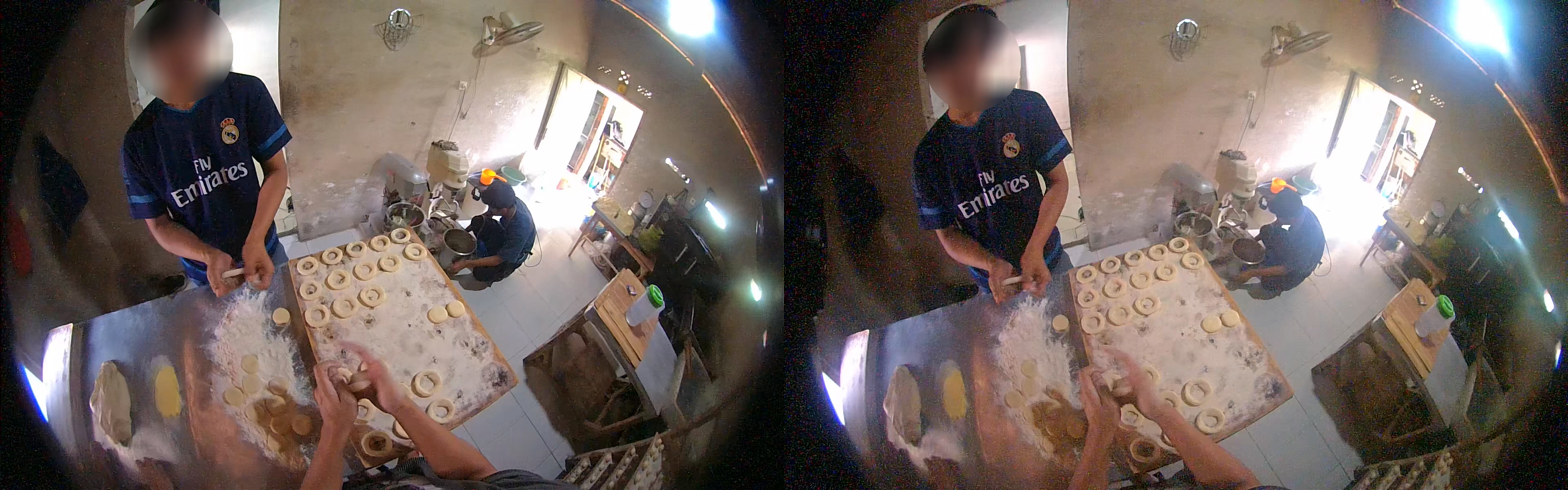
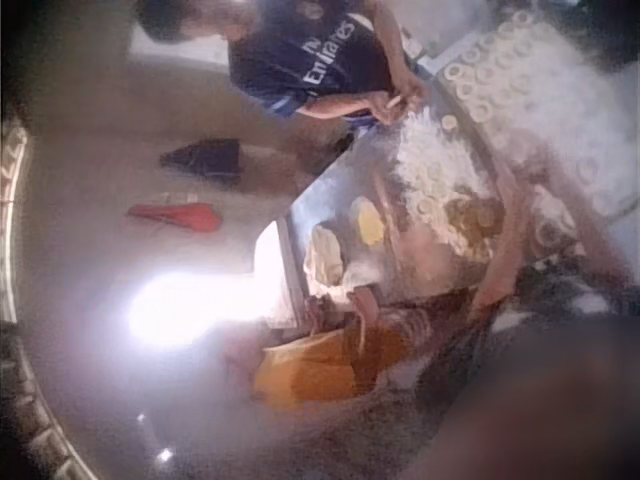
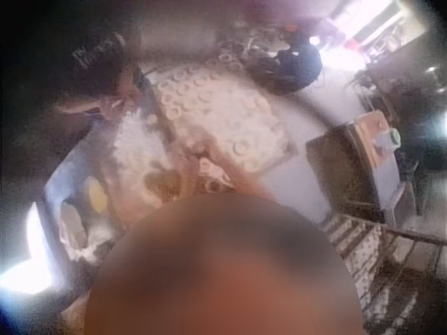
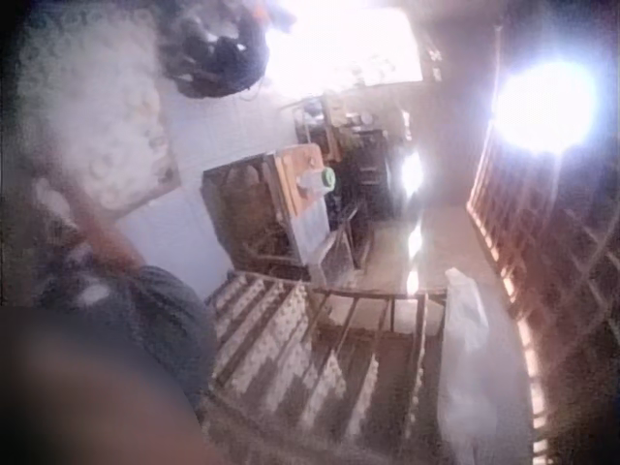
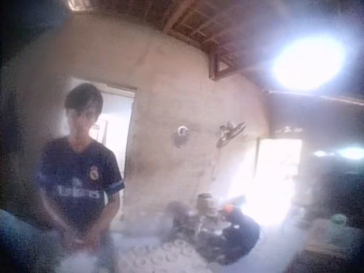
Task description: The person shapes small dough balls into ring shapes by hand and places them on a wooden board. They then carry the board to a multi-tiered rack and place it among other boards of dough.
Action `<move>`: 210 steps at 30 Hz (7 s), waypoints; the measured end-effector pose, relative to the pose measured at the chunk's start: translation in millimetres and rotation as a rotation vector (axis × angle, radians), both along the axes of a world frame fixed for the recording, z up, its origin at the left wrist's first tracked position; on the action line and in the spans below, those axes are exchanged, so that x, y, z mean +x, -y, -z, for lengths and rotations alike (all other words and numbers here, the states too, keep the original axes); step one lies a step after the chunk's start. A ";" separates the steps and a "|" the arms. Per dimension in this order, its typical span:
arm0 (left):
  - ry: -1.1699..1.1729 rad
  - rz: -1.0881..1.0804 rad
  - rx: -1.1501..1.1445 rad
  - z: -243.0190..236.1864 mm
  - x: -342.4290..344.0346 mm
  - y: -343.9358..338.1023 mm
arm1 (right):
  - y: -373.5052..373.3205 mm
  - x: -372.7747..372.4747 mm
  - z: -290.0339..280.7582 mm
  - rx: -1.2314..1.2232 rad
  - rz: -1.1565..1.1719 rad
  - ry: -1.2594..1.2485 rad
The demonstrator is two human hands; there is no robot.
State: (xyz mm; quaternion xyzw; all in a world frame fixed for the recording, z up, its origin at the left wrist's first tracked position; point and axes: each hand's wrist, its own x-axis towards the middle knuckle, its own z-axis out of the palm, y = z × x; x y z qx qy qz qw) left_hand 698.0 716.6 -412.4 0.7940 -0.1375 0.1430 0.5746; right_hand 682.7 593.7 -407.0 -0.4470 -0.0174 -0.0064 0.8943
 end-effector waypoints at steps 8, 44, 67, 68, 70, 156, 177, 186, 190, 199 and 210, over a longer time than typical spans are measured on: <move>-0.024 0.084 0.002 -21.1 -0.9 74.8 | 81.9 -5.5 7.7 0.212 -0.052 0.087; -0.320 0.165 0.944 34.9 46.6 124.8 | 152.6 20.1 77.4 -1.802 0.119 -0.293; -0.422 -0.310 0.196 42.6 -21.2 -196.5 | -150.8 65.3 69.2 -1.126 -0.392 0.108; -0.443 -0.240 0.156 33.2 -18.0 -199.1 | -143.1 64.0 68.7 -0.980 -0.407 0.045; -0.319 -0.208 0.045 23.3 -16.0 -203.7 | -139.4 60.0 52.5 -0.765 -0.421 -0.039; -0.286 0.291 0.536 -0.7 -82.2 107.9 | 145.0 -106.5 1.3 -1.488 0.313 -0.126; -0.310 -0.080 0.135 65.5 -59.6 -163.9 | -93.4 23.4 32.7 -1.125 -0.514 0.028; -0.182 0.032 0.182 15.9 -23.4 -170.7 | -153.6 30.2 33.5 -1.497 0.349 0.235; -0.056 -0.145 0.264 15.5 -24.8 -164.6 | -141.0 16.6 51.1 -0.569 -0.119 -0.077; -0.204 0.550 -1.412 16.9 -17.2 -143.7 | -118.1 11.2 2.0 -0.228 -0.146 -0.341; -0.182 -0.007 -0.275 7.8 -17.3 -70.1 | -68.3 -17.7 -13.6 -0.047 -0.048 -0.093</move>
